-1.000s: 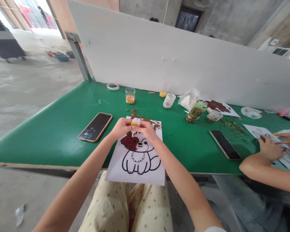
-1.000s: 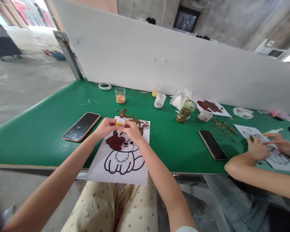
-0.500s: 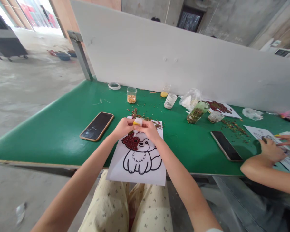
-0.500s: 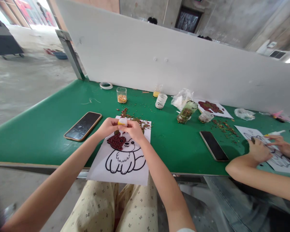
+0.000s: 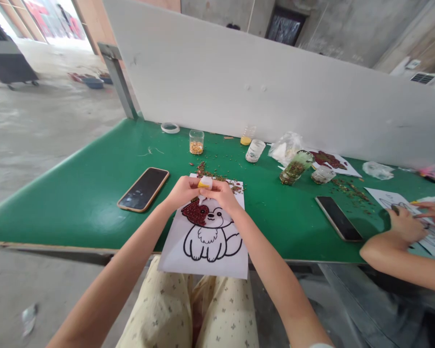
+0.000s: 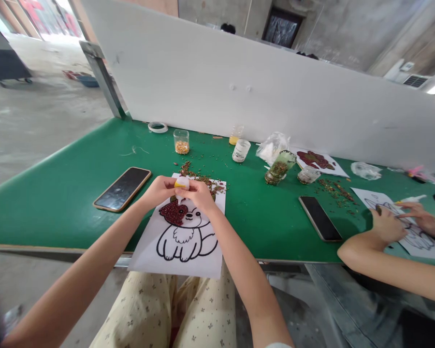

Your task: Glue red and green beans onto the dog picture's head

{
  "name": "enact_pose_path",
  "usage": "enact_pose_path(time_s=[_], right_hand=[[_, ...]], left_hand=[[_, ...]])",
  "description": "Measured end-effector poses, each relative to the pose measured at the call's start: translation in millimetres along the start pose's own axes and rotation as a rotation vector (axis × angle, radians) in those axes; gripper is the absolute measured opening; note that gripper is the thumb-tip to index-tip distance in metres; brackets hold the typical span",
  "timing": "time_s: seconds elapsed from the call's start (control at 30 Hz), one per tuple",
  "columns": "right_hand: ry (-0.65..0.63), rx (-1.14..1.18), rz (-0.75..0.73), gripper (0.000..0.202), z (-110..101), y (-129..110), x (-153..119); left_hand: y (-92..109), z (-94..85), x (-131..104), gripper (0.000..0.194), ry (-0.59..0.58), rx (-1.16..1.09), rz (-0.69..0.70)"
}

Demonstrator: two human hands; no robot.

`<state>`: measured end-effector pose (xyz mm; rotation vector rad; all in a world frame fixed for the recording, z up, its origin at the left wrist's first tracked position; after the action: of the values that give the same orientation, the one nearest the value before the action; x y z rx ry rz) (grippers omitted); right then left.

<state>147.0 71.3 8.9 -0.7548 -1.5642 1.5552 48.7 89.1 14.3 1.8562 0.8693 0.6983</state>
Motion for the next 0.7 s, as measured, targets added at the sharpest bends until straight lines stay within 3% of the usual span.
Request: enact_pose_path(time_s=[0.7], right_hand=[[0.042, -0.094, 0.024, 0.030, -9.5, -2.3, -4.1]], left_hand=[[-0.2, 6.5, 5.2, 0.024, 0.015, -0.030, 0.018]])
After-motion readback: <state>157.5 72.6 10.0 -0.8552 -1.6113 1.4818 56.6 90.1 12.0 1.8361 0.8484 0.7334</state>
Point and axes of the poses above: each hand's wrist, its own x-axis towards the middle knuckle, its own z-axis out of the palm, y = z × x, the point moved 8 cm from there along x, towards the middle knuckle, and after that the axes turned 12 degrees about -y, right-handed, at the moved point
